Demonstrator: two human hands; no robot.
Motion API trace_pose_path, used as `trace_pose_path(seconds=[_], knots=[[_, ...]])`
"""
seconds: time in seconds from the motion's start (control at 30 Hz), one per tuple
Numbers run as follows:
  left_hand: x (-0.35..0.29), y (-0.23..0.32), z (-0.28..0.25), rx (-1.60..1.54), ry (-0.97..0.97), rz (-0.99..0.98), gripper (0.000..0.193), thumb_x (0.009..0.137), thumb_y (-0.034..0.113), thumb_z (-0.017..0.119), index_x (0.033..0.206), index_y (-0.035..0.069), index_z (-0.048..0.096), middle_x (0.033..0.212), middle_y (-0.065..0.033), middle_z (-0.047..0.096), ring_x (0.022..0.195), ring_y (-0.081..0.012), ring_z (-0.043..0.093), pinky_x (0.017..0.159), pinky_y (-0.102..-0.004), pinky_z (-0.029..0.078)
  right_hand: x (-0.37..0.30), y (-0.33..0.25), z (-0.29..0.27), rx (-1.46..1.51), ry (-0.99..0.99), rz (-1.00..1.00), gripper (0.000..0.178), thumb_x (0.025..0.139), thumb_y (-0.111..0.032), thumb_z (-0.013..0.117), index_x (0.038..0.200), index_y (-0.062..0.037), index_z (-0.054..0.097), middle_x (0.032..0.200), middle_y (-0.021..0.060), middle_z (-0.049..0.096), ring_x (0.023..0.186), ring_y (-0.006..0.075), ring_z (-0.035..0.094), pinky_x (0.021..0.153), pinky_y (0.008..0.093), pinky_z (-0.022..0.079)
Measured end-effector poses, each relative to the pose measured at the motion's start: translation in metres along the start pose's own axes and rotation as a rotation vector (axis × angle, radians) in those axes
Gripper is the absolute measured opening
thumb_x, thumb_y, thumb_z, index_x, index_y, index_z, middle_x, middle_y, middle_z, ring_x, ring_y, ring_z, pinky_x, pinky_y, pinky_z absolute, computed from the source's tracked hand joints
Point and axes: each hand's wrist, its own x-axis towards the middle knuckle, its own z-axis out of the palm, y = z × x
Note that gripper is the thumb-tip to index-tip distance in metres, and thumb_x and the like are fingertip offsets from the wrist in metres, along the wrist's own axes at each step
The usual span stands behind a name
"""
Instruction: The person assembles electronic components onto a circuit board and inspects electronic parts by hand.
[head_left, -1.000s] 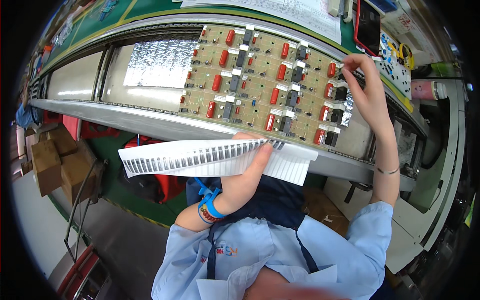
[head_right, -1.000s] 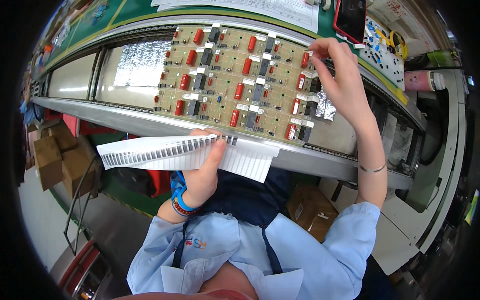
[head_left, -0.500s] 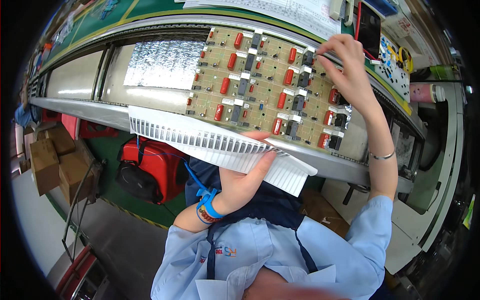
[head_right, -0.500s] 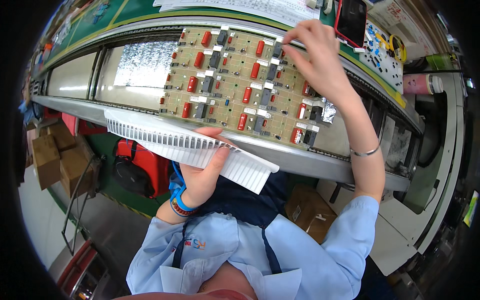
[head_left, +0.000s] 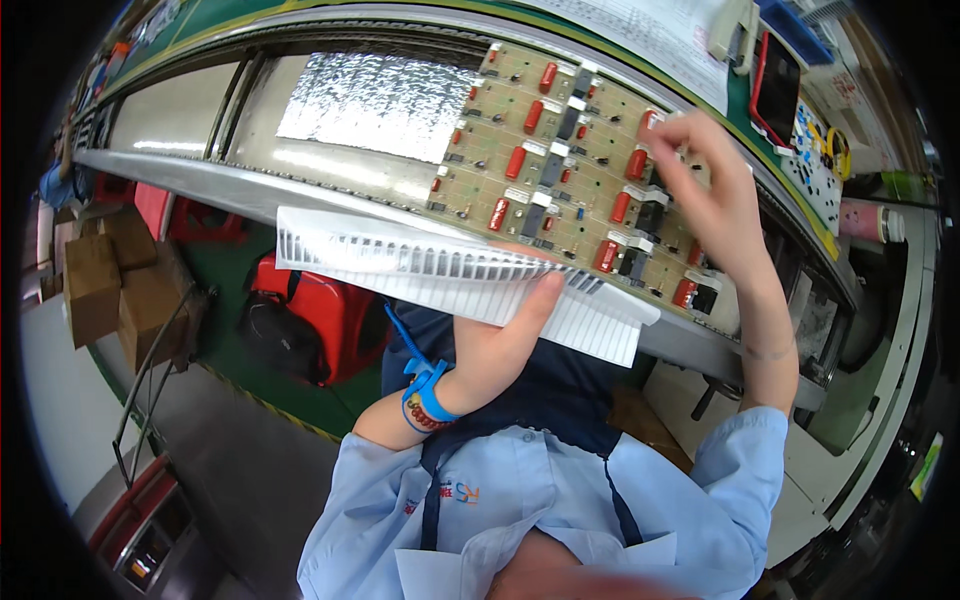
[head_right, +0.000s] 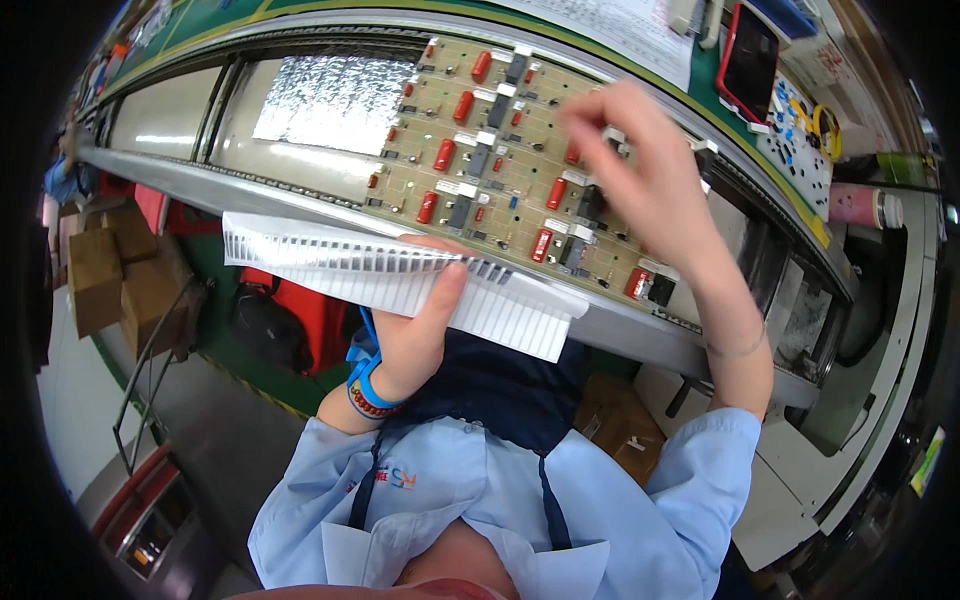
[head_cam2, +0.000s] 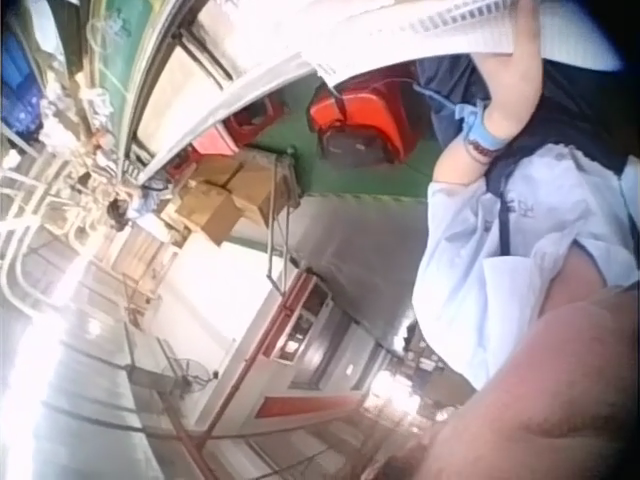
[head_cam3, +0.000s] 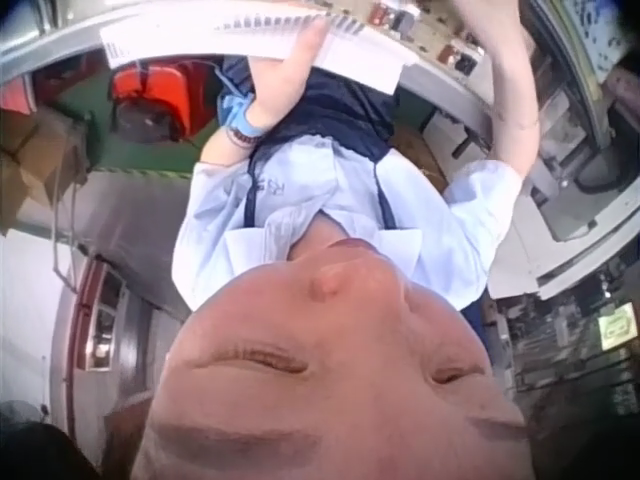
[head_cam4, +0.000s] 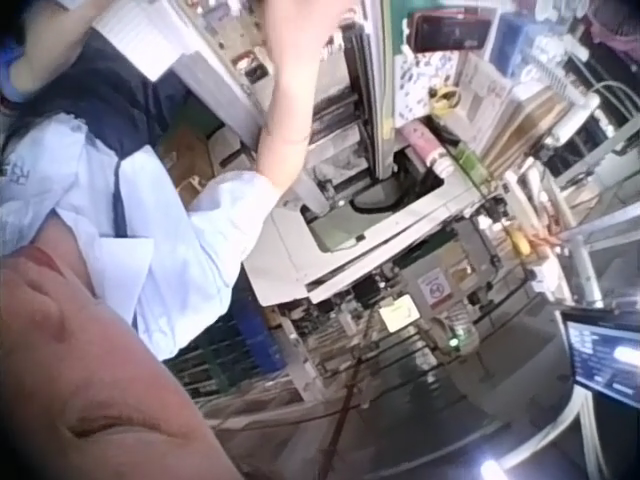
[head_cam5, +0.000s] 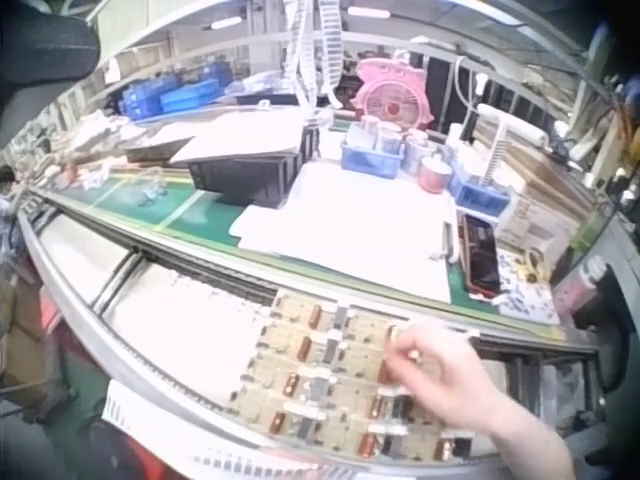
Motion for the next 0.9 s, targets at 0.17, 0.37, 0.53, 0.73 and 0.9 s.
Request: trace_pose_path(seconds=[0.17,0.37,0.53,0.73,0.9], knots=[[0.002,-0.002,0.0,-0.031,-0.005,-0.039,0.014,0.083,0.003,0.059,0.095,0.0,0.053,0.088,-0.0053,0.056,0.081,-0.0102,0.053,0.074,-0.0225,0.043,-0.027,-0.051,0.015,0.298,-0.268,0.105,0.018,0.072,-0.005,0.068,0.087,-0.0009,0.06,0.082,0.0074,0.056,0.076,0.0162,0.056,0.067,0.0259,0.046],[0.004,-0.002,-0.003,0.017,-0.058,0.016,0.01,0.084,0.003,0.058,0.092,0.0,0.052,0.091,-0.0068,0.055,0.082,-0.0112,0.053,0.074,-0.0235,0.043,-0.035,-0.053,0.023,0.14,-0.222,-0.036,0.016,0.069,-0.002,0.069,0.083,-0.0024,0.061,0.078,0.0069,0.057,0.072,0.0182,0.058,0.063,0.0289,0.047],[0.003,-0.001,-0.007,0.114,-0.006,-0.035,0.009,0.084,0.005,0.056,0.093,0.003,0.052,0.086,-0.0041,0.054,0.079,-0.0098,0.049,0.075,-0.0229,0.04,-0.033,-0.049,0.016,0.08,-0.126,-0.146,0.014,0.069,0.004,0.064,0.08,-0.0026,0.059,0.076,0.0064,0.058,0.072,0.0194,0.058,0.063,0.0295,0.046],[0.003,0.001,-0.011,0.028,-0.019,-0.065,0.01,0.085,0.006,0.055,0.093,0.003,0.052,0.09,-0.0041,0.054,0.082,-0.0094,0.048,0.077,-0.0226,0.038,-0.002,0.01,0.002,0.006,-0.062,0.03,0.018,0.08,0.003,0.053,0.096,-0.0004,0.046,0.087,0.0078,0.051,0.081,0.0179,0.051,0.076,0.0264,0.042],[0.004,0.0,-0.017,0.032,-0.021,-0.045,0.009,0.084,0.004,0.056,0.092,0.002,0.052,0.09,-0.0052,0.054,0.083,-0.0104,0.049,0.078,-0.0233,0.039,0.002,0.016,0.009,-0.286,-0.132,-0.083,0.017,0.08,0.003,0.053,0.094,-0.0019,0.045,0.086,0.0087,0.049,0.083,0.0211,0.05,0.078,0.0302,0.039]])
